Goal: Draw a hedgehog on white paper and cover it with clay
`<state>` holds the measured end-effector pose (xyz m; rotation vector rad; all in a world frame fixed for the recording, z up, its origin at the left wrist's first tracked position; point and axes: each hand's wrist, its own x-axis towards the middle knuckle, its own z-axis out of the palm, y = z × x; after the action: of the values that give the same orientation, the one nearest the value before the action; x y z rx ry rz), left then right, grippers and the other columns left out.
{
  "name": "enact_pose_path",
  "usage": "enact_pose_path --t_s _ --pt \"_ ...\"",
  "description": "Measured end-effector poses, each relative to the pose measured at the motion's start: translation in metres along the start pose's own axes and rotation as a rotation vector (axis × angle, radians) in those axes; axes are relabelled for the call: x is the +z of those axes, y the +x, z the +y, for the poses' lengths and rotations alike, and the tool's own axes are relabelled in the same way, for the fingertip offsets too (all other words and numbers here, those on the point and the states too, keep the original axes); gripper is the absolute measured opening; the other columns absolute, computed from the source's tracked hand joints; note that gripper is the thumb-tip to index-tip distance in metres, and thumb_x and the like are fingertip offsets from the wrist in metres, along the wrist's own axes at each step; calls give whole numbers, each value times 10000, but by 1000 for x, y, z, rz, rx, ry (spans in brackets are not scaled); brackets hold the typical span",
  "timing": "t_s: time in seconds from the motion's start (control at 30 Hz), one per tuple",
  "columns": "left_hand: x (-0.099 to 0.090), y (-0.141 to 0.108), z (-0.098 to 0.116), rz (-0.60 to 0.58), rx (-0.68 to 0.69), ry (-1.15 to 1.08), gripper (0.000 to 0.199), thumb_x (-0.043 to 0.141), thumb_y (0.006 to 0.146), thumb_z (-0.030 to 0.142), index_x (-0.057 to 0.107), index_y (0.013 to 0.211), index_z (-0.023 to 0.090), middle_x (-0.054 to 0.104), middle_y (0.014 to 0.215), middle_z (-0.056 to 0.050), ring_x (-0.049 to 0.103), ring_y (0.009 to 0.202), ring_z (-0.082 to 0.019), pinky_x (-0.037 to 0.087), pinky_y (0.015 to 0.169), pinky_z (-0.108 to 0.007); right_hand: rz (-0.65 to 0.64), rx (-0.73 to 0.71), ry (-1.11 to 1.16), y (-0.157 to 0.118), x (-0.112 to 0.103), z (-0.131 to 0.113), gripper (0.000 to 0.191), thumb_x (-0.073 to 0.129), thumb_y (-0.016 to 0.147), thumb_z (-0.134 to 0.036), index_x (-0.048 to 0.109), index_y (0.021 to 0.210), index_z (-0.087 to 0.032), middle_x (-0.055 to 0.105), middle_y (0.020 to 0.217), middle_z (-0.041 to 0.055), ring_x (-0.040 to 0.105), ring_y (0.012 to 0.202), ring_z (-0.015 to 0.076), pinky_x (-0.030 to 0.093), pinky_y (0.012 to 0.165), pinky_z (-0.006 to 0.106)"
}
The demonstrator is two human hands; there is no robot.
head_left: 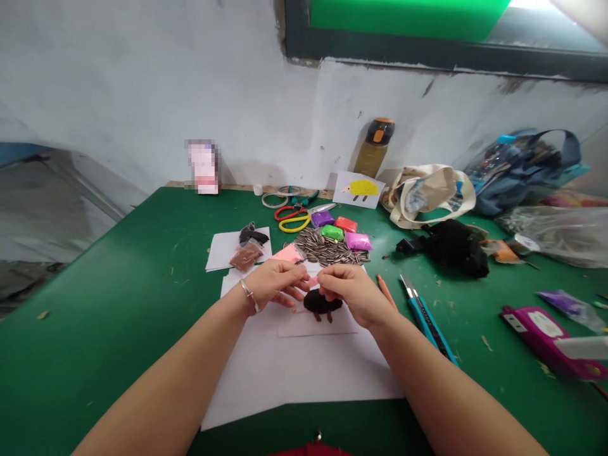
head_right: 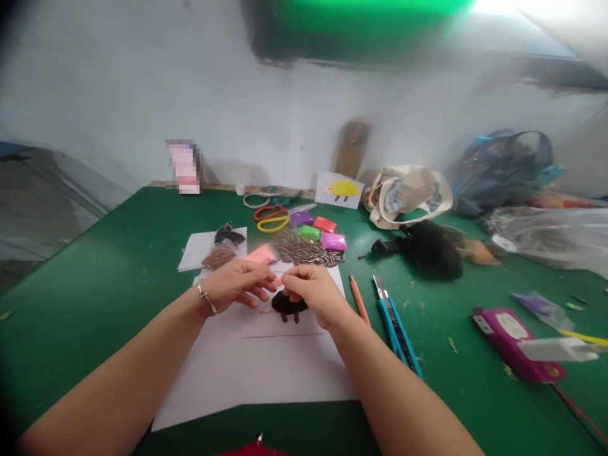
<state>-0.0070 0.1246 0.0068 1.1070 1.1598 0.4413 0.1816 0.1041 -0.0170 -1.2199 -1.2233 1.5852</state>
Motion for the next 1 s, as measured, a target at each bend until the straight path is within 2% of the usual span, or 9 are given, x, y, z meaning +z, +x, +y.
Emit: enact_pose_path --t_s 0.17,0.37,0.53,0.73,1.0 --pt "2 1 -2 -47 41 67 264 734 684 387 690 795 151 666 788 -39 617 692 -146 489 567 -240 -13 17 -39 -2 4 -1 166 645 706 -316 684 682 -157 596 599 1 465 537 97 351 511 236" --pt "7 4 -5 2 93 164 242 688 722 374 671 679 137 620 587 -18 572 554 -116 438 501 -209 9 15 -91 -2 7 0 152 640 700 -305 694 699 -163 614 620 5 482 548 103 371 515 236" --pt "5 5 -6 -19 107 154 254 690 719 389 671 668 141 615 577 -14 560 543 -107 423 490 -196 20 18 -95 -1 6 1 151 635 701 -306 690 696 -165 614 617 4 484 539 102 373 498 230" --pt "5 4 -7 -47 73 85 279 726 683 425 684 725 152 664 715 -35 609 638 -134 461 525 -217 26 16 -81 0 6 2 119 627 701 -277 669 666 -172 587 580 -8 479 527 105 370 487 233" --pt "8 7 -7 0 154 127 229 687 725 360 672 678 137 613 568 -8 556 532 -107 404 482 -201 9 -7 -114 -1 7 1 145 615 719 -284 666 659 -162 589 600 -5 474 547 99 354 503 225"
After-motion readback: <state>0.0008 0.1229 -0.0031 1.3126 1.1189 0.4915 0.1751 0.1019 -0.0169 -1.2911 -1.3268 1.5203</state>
